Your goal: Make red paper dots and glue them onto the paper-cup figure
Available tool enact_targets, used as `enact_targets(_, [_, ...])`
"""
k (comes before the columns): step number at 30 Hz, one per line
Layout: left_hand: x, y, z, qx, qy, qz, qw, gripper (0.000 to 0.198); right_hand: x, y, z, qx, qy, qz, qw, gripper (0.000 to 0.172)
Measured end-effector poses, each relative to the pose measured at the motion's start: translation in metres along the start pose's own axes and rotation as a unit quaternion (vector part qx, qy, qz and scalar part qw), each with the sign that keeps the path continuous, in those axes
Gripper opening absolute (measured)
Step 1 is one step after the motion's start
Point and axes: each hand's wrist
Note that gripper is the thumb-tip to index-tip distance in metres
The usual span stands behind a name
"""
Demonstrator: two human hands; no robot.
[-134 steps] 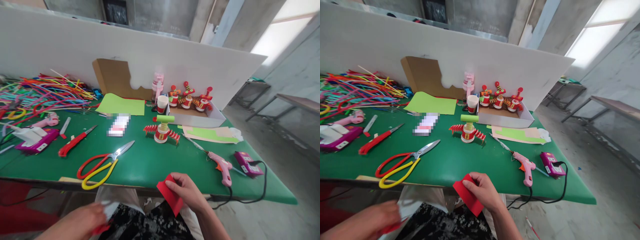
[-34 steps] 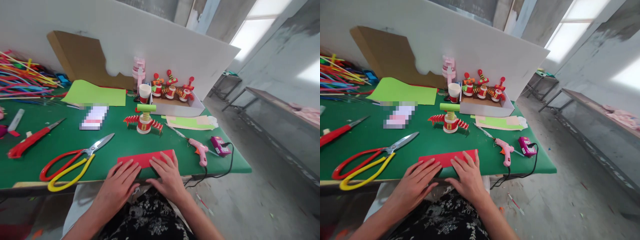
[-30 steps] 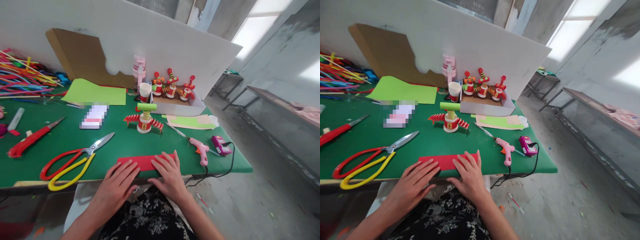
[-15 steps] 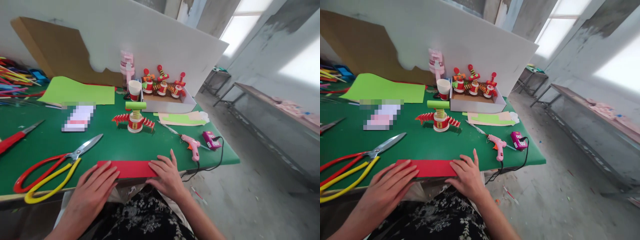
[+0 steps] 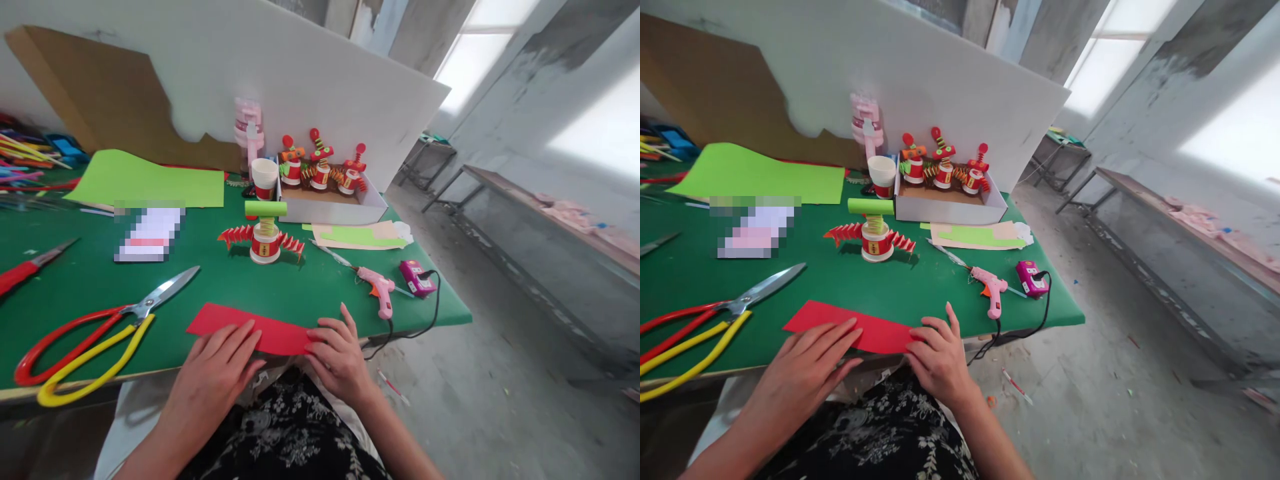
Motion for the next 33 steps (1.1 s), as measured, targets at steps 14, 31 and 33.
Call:
enact_targets(14, [0.008, -0.024, 0.002, -0.106, -0.035, -0.002, 0.994, 0.024, 0.024, 0.018, -0.02, 0.057, 0.044, -0.02, 0.997, 0.016])
enact_targets(31, [-0.011, -0.023, -0.003, -0.137, -0.105, 0.054, 0.983, 0.017, 0.03, 0.013, -0.021, 0.052, 0.038, 0.05, 0.997, 0.015])
enact_targets(33, [-0.01, -0.024, -0.001, -0.141, -0.111, 0.077, 0.981, 0.016, 0.03, 0.013, -0.022, 0.064, 0.042, 0.036, 0.996, 0.016])
Point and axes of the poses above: each hand's wrist, its own x-axis towards the middle knuckle, its own z-axis out of the back of the hand, y = z × x, and after that the axes turned 7 degrees about y, right-handed
